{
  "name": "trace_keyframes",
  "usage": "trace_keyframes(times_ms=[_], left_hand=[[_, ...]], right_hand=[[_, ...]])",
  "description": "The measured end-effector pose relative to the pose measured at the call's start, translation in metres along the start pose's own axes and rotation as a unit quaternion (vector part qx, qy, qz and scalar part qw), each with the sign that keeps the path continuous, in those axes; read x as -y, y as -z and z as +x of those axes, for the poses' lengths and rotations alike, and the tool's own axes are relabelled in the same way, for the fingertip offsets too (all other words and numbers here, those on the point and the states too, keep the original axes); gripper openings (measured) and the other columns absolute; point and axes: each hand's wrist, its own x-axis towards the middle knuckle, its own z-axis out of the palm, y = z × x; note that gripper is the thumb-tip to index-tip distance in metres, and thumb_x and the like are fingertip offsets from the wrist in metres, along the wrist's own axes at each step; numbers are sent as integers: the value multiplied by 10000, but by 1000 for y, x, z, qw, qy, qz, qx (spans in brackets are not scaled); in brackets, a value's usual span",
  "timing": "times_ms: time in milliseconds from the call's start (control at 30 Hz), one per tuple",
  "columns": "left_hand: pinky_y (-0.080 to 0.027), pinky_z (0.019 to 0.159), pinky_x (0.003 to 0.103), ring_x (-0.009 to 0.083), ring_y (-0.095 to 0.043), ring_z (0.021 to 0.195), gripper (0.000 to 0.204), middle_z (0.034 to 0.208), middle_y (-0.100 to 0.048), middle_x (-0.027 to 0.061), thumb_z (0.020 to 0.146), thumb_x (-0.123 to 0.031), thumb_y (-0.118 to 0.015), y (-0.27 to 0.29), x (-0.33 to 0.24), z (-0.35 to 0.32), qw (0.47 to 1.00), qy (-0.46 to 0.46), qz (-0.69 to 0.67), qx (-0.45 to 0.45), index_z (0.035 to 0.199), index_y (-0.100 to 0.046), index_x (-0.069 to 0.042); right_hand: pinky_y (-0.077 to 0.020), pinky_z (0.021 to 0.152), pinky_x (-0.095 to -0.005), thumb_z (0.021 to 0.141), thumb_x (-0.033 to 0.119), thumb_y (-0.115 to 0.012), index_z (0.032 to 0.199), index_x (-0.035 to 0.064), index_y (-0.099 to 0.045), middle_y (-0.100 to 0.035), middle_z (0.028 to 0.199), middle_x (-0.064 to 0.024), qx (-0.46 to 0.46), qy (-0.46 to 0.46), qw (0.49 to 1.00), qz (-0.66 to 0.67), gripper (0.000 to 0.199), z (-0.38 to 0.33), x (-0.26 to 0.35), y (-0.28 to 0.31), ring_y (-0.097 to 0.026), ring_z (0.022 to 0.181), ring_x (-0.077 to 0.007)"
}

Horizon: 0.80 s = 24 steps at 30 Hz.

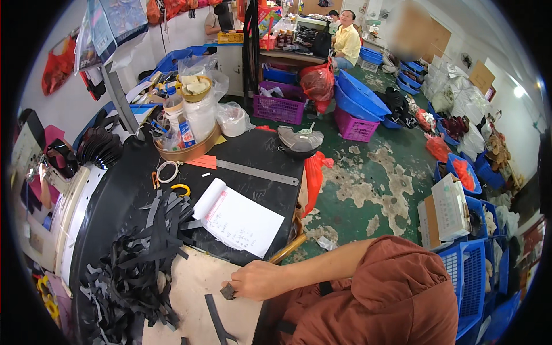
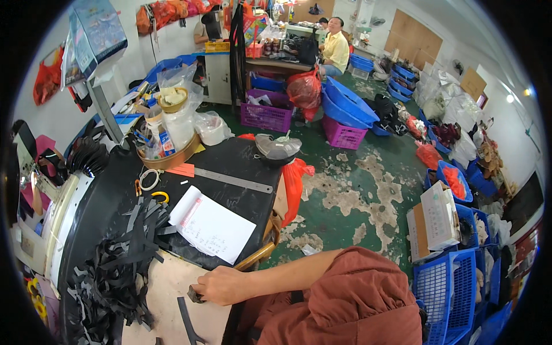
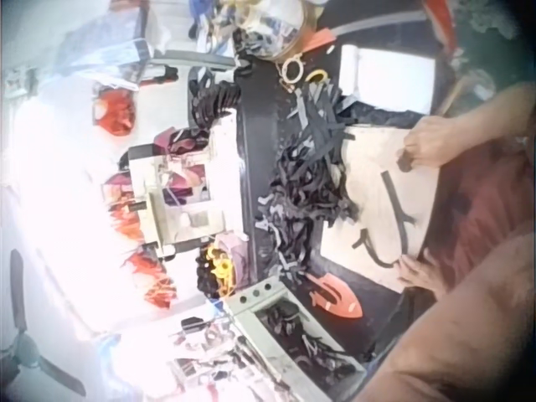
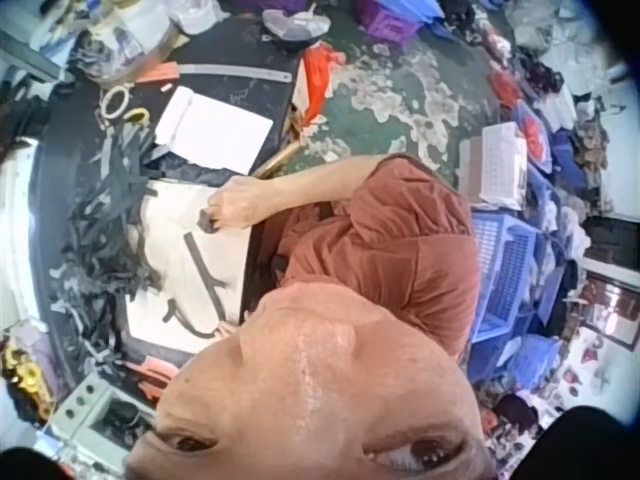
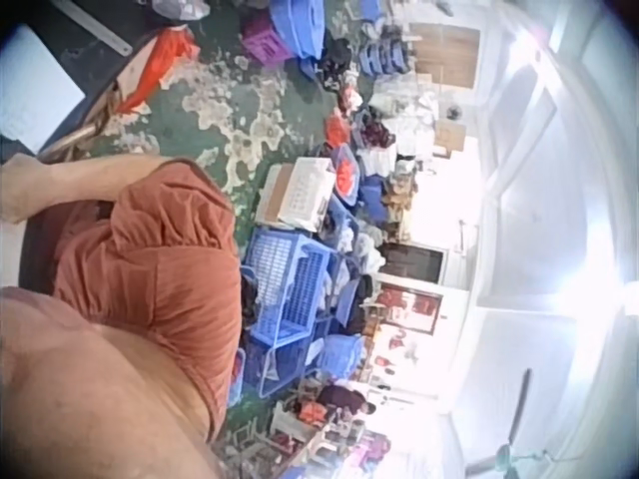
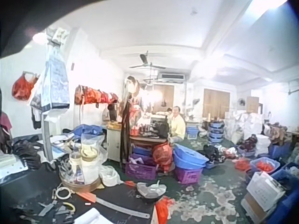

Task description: Hammering and shaping black leather strips on a workbench for shoe assembly.

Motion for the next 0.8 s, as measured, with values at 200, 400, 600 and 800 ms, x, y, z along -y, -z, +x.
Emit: trace_keyframes(times_ms=[200, 400, 600, 800], left_hand=[[-407, 1092, 612, 417, -595, 1265, 642, 1386, -640, 183, 1059, -571, -451, 4, 13, -2, 998, -32, 49, 34, 1409, -624, -61], [-204, 1203, 598, 398, -468, 1423, 589, 1449, -570, 158, 1047, -472, -539, -6, 19, 6, 995, -1, 12, 96, 1416, -581, -15], [-148, 1216, 590, 405, -477, 1409, 642, 1435, -569, 166, 1066, -553, -435, 8, 24, 7, 995, 28, -13, 93, 1380, -616, -24], [-485, 1006, 427, 360, -646, 1168, 212, 1167, -706, 177, 926, -73, -689, 10, -15, 98, 971, 34, -238, 14, 1123, -727, -3]], right_hand=[[-563, 625, -414, 948, 278, -605, 1196, 8, -661, -597, 818, -110, 68, 36, 996, -48, 370, 10, -10, -20, -666, 710, -304], [-579, 645, -370, 842, 65, -754, 1181, 46, -738, -740, 982, -129, -43, -18, 999, -7, 340, 12, -6, 10, -712, 716, -283], [-503, 560, -391, 833, 6, -768, 1211, -8, -701, -668, 837, -129, 12, -58, 997, 45, 384, 14, 11, 4, -636, 618, -294], [-515, 574, -382, 816, -21, -777, 1200, -26, -701, -677, 835, -139, 18, 19, 999, 45, 391, 16, 3, 10, -654, 639, -299]])
